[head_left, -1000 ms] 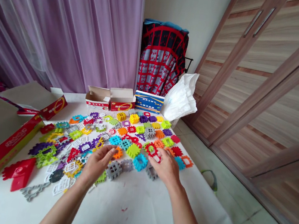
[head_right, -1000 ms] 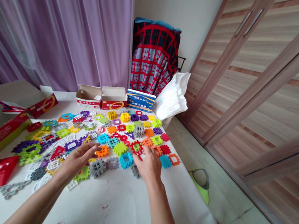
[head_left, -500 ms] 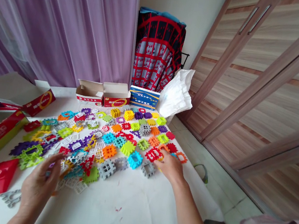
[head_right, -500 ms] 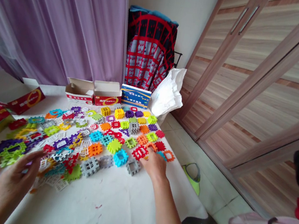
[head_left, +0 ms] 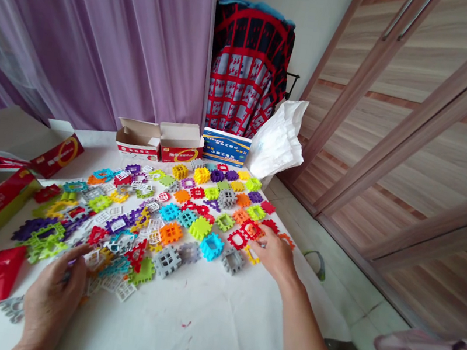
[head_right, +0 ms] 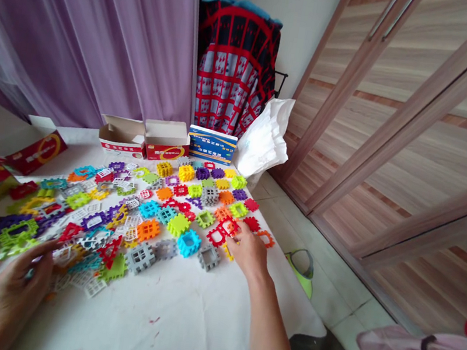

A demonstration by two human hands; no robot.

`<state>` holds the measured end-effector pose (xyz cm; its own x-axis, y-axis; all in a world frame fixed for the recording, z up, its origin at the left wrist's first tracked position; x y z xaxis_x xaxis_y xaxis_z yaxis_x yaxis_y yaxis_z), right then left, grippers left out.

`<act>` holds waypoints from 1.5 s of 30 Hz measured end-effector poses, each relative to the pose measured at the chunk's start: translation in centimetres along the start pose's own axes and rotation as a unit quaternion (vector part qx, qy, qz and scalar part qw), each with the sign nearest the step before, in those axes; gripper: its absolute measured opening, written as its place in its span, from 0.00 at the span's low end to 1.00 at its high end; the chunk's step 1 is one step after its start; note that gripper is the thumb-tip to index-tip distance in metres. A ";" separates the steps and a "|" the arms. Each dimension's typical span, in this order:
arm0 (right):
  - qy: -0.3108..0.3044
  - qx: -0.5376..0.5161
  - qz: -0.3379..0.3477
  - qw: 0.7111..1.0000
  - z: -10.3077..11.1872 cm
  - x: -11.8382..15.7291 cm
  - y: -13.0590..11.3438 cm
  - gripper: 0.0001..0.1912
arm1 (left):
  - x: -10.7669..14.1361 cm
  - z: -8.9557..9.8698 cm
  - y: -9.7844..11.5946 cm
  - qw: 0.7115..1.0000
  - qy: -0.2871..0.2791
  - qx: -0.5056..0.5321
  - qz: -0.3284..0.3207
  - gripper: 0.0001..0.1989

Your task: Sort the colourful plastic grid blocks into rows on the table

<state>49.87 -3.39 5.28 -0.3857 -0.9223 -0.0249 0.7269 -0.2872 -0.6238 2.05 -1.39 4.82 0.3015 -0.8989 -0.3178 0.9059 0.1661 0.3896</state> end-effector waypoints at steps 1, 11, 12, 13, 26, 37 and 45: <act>0.002 -0.039 0.003 0.999 0.1 -0.2 0.5 0.27 | 0.1 0.1 0.0 1.000 0.005 -0.004 -0.001 0.18; -0.136 -0.170 0.143 0.965 -0.4 1.1 -5.4 0.29 | 0.0 -0.8 9.3 0.950 -0.170 0.261 -0.025 0.25; -0.164 -0.159 0.166 0.959 -0.7 1.6 -6.9 0.28 | 0.2 -1.4 11.7 0.927 -0.227 0.294 -0.049 0.27; -0.188 -0.149 0.187 0.953 -0.9 2.0 -8.2 0.28 | 0.5 -2.0 14.0 0.905 -0.281 0.312 -0.070 0.29; -0.103 -0.230 0.157 0.955 -3.2 1.9 -10.4 0.26 | 1.7 -5.1 19.2 0.829 -0.351 0.434 0.031 0.26; 0.070 -0.205 0.116 0.969 -3.6 5.5 -9.6 0.23 | 5.8 -6.5 20.6 0.812 -0.299 0.493 0.095 0.26; 0.120 -0.118 0.134 0.977 -1.6 6.5 -7.1 0.26 | 8.2 -7.8 22.5 0.741 -0.473 0.468 0.093 0.27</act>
<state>41.35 -6.94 8.29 -0.3420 -0.8612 -0.3760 0.6795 0.0497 -0.7320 27.20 -1.86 4.20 -0.3492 -0.8516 0.3911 0.1382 0.3660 0.9203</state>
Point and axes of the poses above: each hand's wrist, its own x-axis away from the middle knuckle, its own z-axis out of the back of the hand, y = z × x, the point moved 7 cm from there along -x, towards the middle knuckle, and after that the axes turned 13 degrees about -x, right-handed, at the moved point
